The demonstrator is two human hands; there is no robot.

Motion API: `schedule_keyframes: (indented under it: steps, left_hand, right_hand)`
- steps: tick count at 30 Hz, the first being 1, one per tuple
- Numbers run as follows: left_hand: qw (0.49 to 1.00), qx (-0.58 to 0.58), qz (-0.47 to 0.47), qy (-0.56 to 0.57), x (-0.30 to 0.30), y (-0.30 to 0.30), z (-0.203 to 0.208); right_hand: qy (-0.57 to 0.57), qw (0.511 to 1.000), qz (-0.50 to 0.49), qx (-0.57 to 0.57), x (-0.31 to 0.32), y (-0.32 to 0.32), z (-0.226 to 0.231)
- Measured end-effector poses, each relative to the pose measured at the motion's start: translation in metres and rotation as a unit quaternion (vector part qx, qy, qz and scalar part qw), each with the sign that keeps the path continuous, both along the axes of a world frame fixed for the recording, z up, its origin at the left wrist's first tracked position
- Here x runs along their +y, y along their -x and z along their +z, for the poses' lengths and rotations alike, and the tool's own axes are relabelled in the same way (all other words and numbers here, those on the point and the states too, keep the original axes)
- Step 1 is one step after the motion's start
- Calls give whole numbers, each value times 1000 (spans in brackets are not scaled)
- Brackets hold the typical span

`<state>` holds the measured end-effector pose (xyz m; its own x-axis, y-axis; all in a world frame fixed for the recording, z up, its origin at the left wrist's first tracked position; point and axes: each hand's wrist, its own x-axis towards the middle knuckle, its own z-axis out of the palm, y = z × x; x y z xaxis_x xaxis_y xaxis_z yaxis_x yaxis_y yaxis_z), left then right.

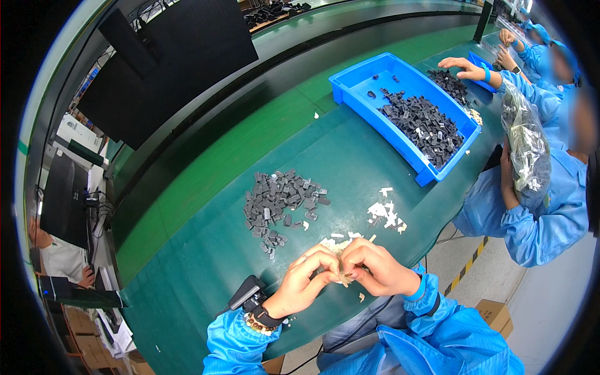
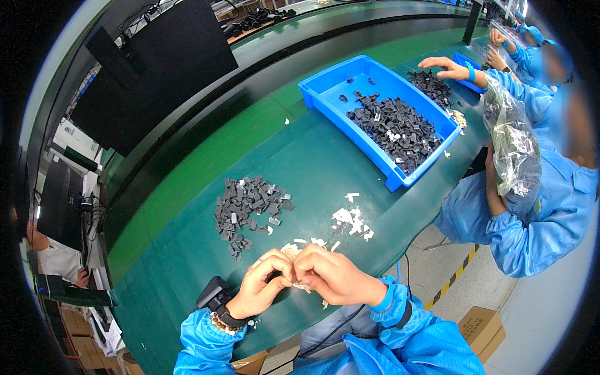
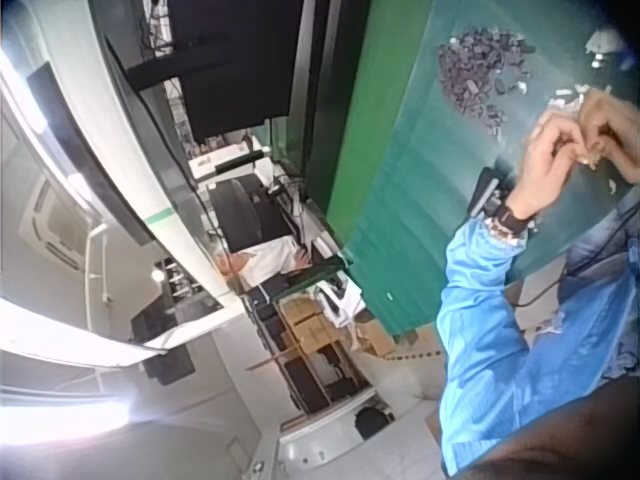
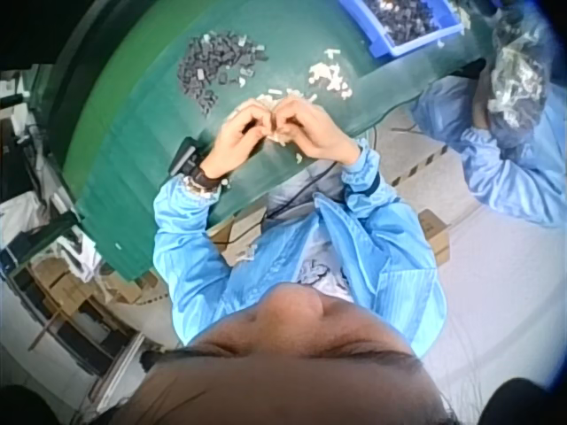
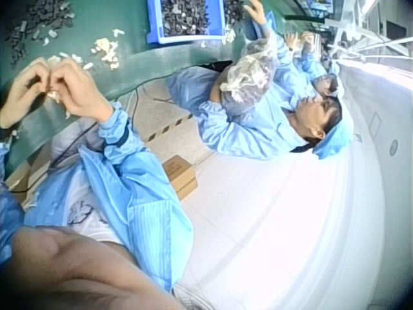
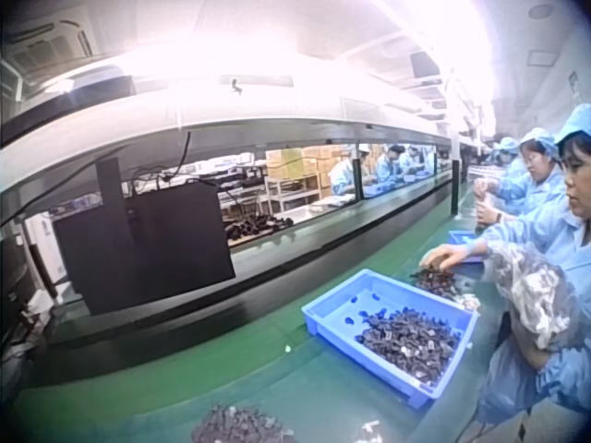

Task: Assembling and sorting small plastic components on a factory assembly line.

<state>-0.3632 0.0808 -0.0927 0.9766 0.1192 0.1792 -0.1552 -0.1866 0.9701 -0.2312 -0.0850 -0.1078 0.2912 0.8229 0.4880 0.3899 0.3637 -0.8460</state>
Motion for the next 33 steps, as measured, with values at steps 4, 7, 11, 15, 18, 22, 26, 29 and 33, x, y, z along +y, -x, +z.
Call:
schedule_keyframes:
  steps: [4, 7, 11, 15, 18, 22, 26, 29, 33]
  left_hand:
    - [999, 14, 27, 45, 0, 2, -7]
    - [999, -11, 36, -12, 1, 3, -3]
    - [995, -54, 69, -43, 0, 2, 0]
    - [994, -53, 82, -43, 0, 3, -1]
    - [994, -59, 74, -50, 1, 2, -2]
    - [994, -61, 73, -58, 1, 1, 0]
    - [994, -52, 72, -69, -1, 2, 2]
    - [993, -52, 72, -78, -3, 2, 0]
    - [992, -62, 68, -91, -3, 2, -3]
  right_hand:
    - [-11, 999, -24, 20, -2, -2, -2]
    - [17, 999, -21, 40, -2, 0, 0]
    - [37, 998, -13, 44, -2, 0, 0]
    - [32, 999, -9, 31, -1, 1, 0]
    - [14, 1000, -14, 14, 1, 1, 0]
    - [9, 1000, -22, -2, 1, 1, 0]
    - [19, 999, -33, -3, 2, 2, 1]
    - [18, 999, -45, -12, 2, 2, 0]
    - [22, 998, -52, -21, 2, 2, 3]
